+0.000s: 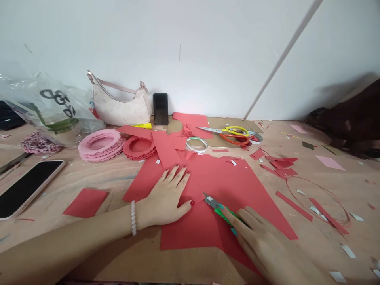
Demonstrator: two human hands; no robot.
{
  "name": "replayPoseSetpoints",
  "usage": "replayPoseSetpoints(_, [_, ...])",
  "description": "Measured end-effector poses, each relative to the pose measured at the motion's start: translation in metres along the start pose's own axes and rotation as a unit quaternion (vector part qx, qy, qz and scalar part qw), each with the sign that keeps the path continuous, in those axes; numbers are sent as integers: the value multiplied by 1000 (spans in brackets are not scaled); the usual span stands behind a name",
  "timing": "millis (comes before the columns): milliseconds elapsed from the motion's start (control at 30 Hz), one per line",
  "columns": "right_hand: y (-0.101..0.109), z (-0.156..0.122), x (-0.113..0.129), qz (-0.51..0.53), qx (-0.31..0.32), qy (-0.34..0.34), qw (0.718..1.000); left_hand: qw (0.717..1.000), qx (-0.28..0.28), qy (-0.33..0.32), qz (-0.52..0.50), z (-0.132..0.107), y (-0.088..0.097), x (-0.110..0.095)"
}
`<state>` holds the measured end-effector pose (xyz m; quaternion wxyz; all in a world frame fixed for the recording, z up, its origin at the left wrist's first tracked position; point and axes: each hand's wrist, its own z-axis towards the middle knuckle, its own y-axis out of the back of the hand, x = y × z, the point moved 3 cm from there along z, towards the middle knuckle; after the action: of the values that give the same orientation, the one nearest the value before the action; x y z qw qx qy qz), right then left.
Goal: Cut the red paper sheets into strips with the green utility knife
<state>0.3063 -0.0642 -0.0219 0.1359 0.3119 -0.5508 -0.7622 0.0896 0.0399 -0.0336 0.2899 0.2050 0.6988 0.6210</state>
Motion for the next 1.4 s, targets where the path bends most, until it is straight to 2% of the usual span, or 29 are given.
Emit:
replayPoseSetpoints(167, [-8, 0, 3, -5, 11, 8, 1000, 1000, 7, 0, -5, 0, 1, -1])
replayPoseSetpoints(333, [-7, 3, 2, -8, 2, 0, 1000, 1000, -8, -3, -9, 0, 0, -1])
replayPoseSetpoints(500, [-9, -8, -4, 64, 30, -12, 997, 1000, -13, -10, -11, 0, 1, 0])
replayPoseSetpoints(700, [-13, -20, -11, 73, 21, -19, 997, 1000, 8, -13, -13, -1, 4, 0])
replayPoseSetpoints(1033, [18, -13, -14, 31, -6, 12, 999, 1000, -13, -13, -17, 0, 3, 1])
replayPoseSetpoints(1267, [23, 0, -17, 14, -11, 71, 997, 1000, -3, -5, -10, -1, 5, 0])
replayPoseSetpoints(1400, [32, 14, -22, 10, -15, 59, 998, 1000, 1, -8, -10, -1, 6, 0])
